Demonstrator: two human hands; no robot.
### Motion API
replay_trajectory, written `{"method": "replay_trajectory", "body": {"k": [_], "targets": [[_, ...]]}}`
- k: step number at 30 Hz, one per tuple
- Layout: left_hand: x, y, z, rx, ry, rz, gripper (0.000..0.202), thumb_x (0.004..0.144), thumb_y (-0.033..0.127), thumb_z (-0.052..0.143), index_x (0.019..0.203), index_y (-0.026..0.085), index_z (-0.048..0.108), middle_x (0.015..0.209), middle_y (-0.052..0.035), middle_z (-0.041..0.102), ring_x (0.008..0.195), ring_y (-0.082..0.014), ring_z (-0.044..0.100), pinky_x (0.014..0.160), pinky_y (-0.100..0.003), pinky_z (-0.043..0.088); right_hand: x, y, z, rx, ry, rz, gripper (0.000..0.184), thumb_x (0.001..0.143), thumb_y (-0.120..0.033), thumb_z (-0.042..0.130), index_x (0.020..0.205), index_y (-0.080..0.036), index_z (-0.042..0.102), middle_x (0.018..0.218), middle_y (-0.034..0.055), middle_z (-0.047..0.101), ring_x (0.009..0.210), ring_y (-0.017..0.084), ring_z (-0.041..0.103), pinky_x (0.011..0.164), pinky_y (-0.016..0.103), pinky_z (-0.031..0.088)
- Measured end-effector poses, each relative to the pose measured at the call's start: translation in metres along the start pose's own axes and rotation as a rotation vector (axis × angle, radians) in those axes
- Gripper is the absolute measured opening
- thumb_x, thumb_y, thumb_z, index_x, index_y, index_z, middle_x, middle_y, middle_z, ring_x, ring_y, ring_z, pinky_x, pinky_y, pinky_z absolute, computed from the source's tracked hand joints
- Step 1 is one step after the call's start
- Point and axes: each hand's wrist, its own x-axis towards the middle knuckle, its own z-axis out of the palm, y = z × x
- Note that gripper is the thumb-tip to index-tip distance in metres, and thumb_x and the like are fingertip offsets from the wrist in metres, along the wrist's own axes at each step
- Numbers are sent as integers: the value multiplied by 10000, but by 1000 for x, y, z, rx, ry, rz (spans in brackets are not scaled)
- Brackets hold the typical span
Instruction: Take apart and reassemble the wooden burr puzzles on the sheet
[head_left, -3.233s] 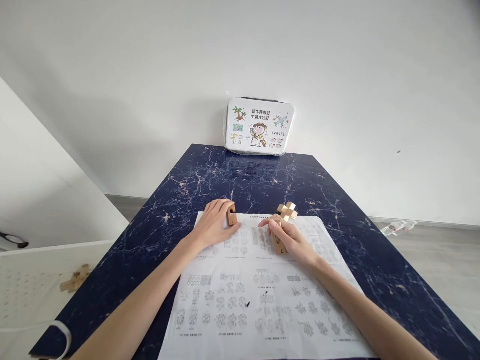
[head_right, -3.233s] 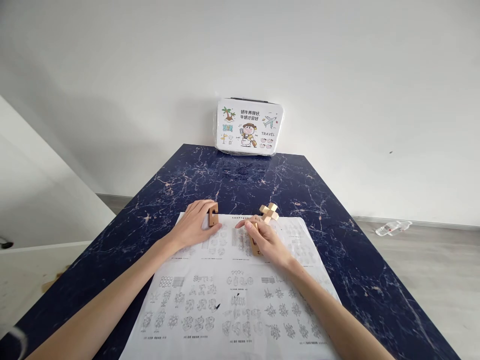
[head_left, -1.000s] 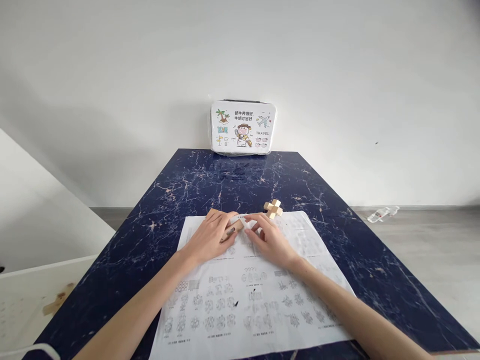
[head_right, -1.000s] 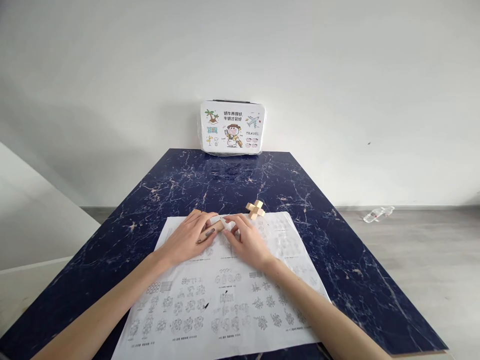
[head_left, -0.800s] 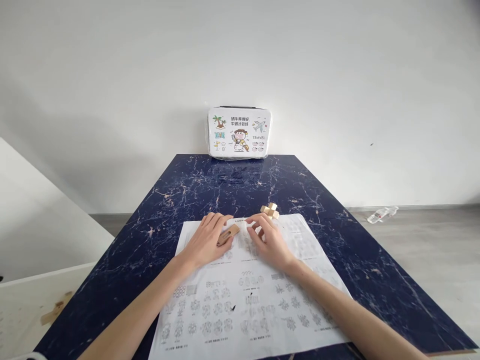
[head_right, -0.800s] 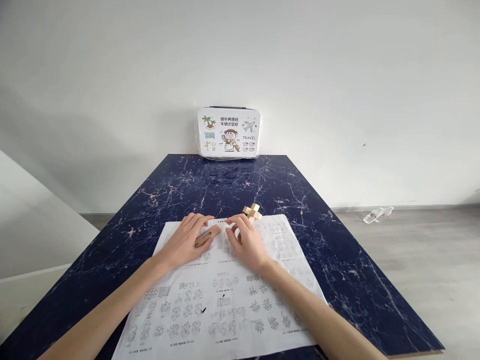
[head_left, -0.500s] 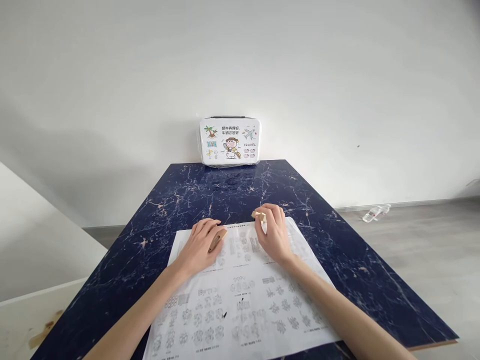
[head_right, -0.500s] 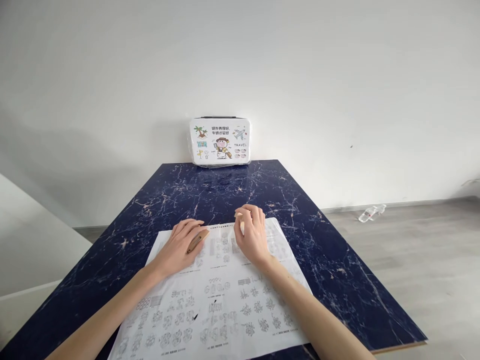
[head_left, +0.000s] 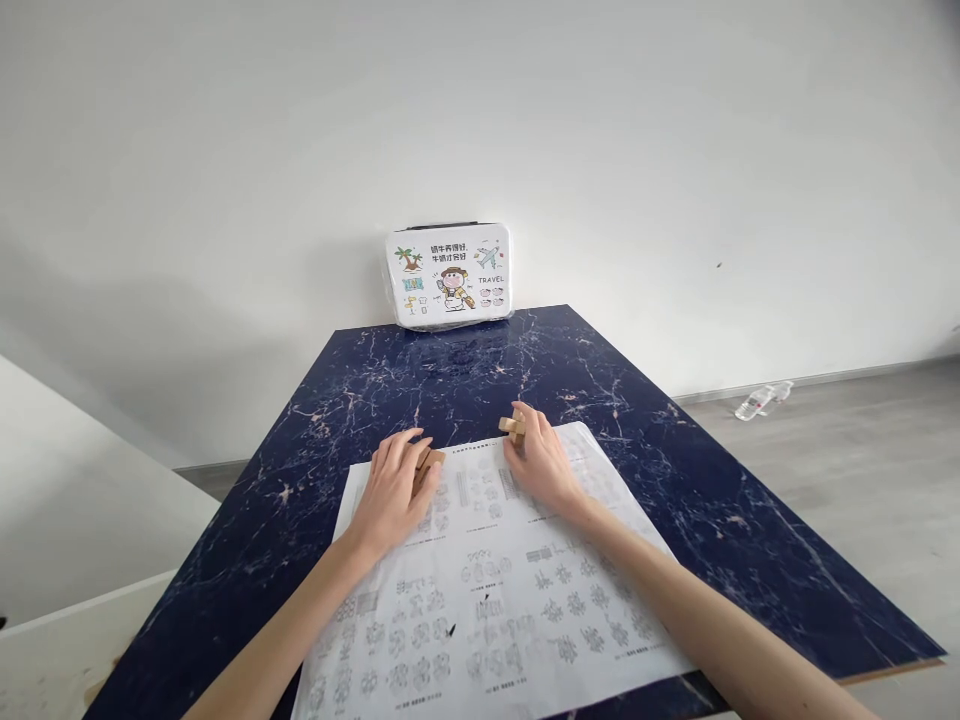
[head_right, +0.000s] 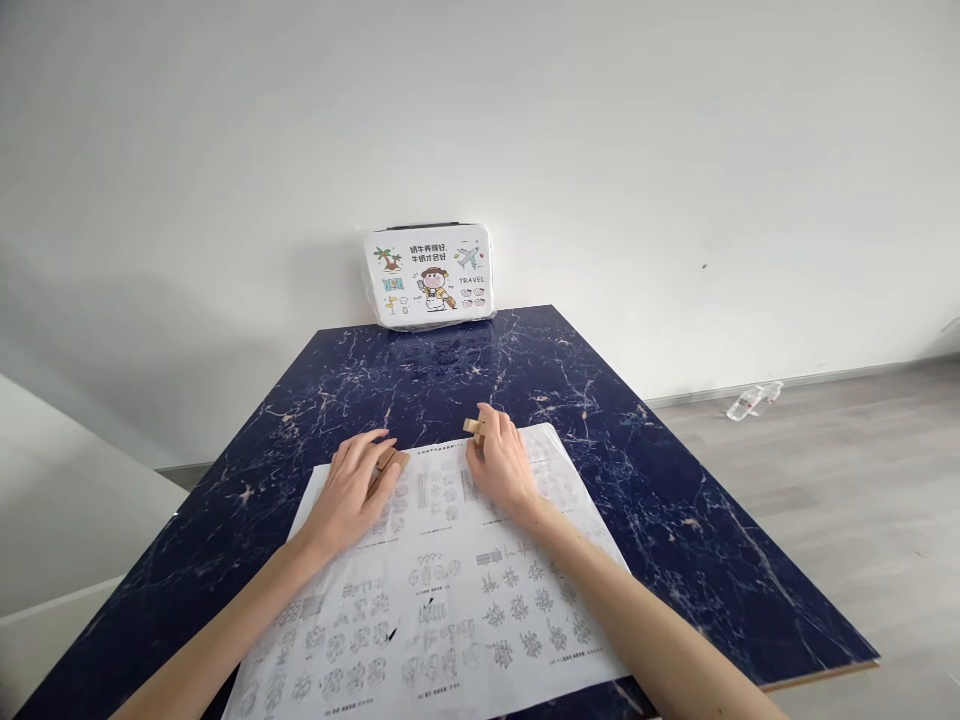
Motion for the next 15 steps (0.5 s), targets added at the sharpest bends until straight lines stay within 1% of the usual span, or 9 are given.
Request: {"method": "replay_trajectory", "body": {"k": [2,4,6,8,12,15], "targets": [[0,2,-1,-18,8,20,354,1089,389,498,1393,218,561,1491,-150,526,1406,-377,466,1129,-604,464,0,0,-1,9,-15,-6,478,996,-233,495,1468,-197,432,1274,187,624,1154,357,624,974,564,542],[1,4,-2,-30,15,55,297,1081,374,524,1330,228,588,1459,-145,540,1385,-373,482,1119,-595,474,0,-1,-1,22,-21,-16,442,1001,-231,485,1441,-205,450,1255,180,632,1160,358,621,984,573,534],[1,6,-4,-40,17,90,236,1077,346,534,1268,231,612,1430,-140,553,1358,-363,502,1107,-585,484,1,-2,-2,40,-23,-28,403,1008,-231,476,1411,-216,466,1243,173,637,1155,351,625,975,562,542],[2,8,-5,-53,19,125,207,1077,311,531,1247,234,621,1404,-133,568,1333,-348,517,1095,-568,493,1,-5,-4,63,-26,-43,385,1014,-233,476,1399,-225,466,1247,169,639,1157,341,633,961,539,556],[3,13,-8,-98,28,183,216,1074,266,526,1271,242,610,1361,-120,599,1303,-320,539,1080,-525,503,-2,-20,-8,116,-46,-83,417,1018,-254,517,1425,-239,430,1285,157,652,1159,317,665,925,478,587],[2,17,-11,-148,25,222,266,1070,265,539,1334,242,558,1333,-115,619,1268,-299,568,1073,-495,502,-8,-35,-12,185,-95,-143,461,1003,-263,565,1439,-240,416,1244,141,687,1081,301,706,879,452,606]]}}
